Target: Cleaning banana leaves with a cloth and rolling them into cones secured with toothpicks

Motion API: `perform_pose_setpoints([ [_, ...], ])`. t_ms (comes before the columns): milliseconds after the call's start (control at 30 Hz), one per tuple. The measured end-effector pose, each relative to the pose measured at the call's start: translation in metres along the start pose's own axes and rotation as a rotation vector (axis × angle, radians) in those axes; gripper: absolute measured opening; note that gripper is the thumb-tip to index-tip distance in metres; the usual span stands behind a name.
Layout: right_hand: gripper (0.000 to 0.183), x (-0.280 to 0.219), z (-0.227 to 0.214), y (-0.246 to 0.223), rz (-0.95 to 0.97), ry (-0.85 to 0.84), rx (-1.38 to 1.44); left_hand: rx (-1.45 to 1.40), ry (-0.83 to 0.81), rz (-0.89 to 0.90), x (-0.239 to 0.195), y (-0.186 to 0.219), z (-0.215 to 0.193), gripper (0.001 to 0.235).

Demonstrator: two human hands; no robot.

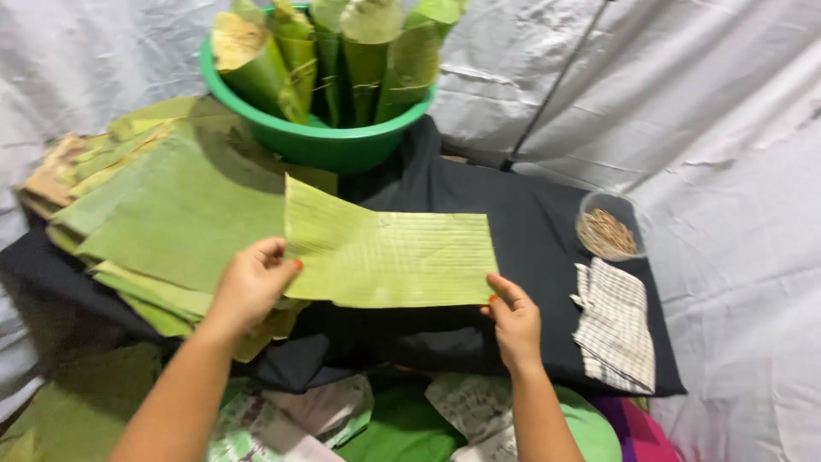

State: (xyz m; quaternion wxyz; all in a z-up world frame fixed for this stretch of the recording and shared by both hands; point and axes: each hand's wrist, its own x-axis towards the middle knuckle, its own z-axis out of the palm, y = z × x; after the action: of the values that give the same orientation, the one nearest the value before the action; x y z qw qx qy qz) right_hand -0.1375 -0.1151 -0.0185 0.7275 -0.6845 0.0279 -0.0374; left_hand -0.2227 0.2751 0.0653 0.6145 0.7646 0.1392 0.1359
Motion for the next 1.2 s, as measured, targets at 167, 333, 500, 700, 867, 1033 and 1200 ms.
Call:
perform_pose_setpoints([
  [167, 0.045, 0.011, -0.058, -0.009, -0.108, 0.202, -0.207, 0.17, -0.117, -0.052, 0.0, -0.005, 0.091, 0.03],
  [333, 0.047, 0.033, -0.11, 0.015, -0.234, 0.292, -0.507, 0.258, -0.151, -0.141, 0.014, -0.024, 0.17, 0.045],
  [500, 0.046, 0.04, -0.124, 0.041, -0.425, 0.31, -0.78, 0.287, -0.072, -0.063, 0.012, -0.026, 0.203, 0.079],
  [700, 0.043, 0.026, -0.112, 0.019, -0.345, 0.317, -0.708, 0.287, 0.067, 0.357, 0.0, -0.054, 0.211, 0.04],
  [867, 0.042, 0.019, -0.109, 0.015, -0.353, 0.32, -0.711, 0.285, 0.031, 0.274, -0.004, -0.057, 0.207, 0.035],
  [1033, 0.041, 0.022, -0.111, 0.015, -0.367, 0.339, -0.688, 0.206, 0.009, 0.206, 0.001, -0.057, 0.206, 0.04],
  [1200, 0.042, 0.023, -0.112, 0.016, -0.36, 0.356, -0.68, 0.17, 0.007, 0.208, 0.0, -0.051, 0.204, 0.04],
])
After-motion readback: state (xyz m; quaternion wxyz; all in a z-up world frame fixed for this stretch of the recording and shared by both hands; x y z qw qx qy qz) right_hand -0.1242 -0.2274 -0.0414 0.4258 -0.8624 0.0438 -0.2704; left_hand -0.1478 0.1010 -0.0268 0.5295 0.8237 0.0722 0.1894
